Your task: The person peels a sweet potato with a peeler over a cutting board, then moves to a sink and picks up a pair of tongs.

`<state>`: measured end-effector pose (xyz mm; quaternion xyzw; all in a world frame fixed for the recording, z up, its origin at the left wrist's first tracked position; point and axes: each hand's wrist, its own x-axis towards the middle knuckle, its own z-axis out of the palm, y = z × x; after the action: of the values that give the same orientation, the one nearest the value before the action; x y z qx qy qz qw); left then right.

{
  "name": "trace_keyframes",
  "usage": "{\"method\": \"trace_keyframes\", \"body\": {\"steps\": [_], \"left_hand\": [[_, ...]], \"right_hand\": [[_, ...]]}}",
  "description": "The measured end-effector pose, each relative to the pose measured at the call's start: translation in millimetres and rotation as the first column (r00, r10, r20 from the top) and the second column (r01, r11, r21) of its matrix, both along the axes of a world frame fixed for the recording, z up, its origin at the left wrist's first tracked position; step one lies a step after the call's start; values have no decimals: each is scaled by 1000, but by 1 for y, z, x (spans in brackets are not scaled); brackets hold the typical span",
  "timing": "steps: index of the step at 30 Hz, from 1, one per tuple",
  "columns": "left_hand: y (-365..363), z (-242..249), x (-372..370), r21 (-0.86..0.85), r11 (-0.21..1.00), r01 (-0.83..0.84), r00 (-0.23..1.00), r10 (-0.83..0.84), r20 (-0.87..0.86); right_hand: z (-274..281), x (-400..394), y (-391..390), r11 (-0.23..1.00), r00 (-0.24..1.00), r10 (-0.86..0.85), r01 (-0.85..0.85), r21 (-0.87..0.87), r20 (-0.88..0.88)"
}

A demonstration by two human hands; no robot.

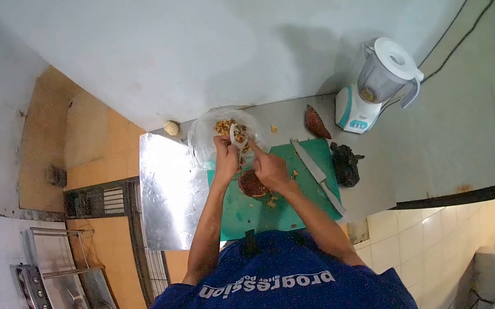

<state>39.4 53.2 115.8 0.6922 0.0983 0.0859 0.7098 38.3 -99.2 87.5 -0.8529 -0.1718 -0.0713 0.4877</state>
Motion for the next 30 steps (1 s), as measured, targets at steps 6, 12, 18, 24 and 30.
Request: {"method": "trace_keyframes", "body": {"steps": [6,12,18,24,30], "left_hand": [[40,-14,-10,-24,994,-103,991,101,-91],[25,-25,-43,-106,993,55,994,-65,-90],[-8,-41,-73,-10,993,121,992,-121,-22],[-44,4,-90,410,885,222,893,-353,280],[-6,-13,-93,174,979,110,992,-120,48]], "right_hand": [[-22,25,-65,989,990,-129,124,-84,-54],[-33,32,-122,670,966,-257,184,-719,9],[-18,9,-108,641,985,-130,168,-749,110],[3,-52,-38,936,775,328,-191,294,-539],[-5,-53,-58,909,823,338,-160,384,-456]]}}
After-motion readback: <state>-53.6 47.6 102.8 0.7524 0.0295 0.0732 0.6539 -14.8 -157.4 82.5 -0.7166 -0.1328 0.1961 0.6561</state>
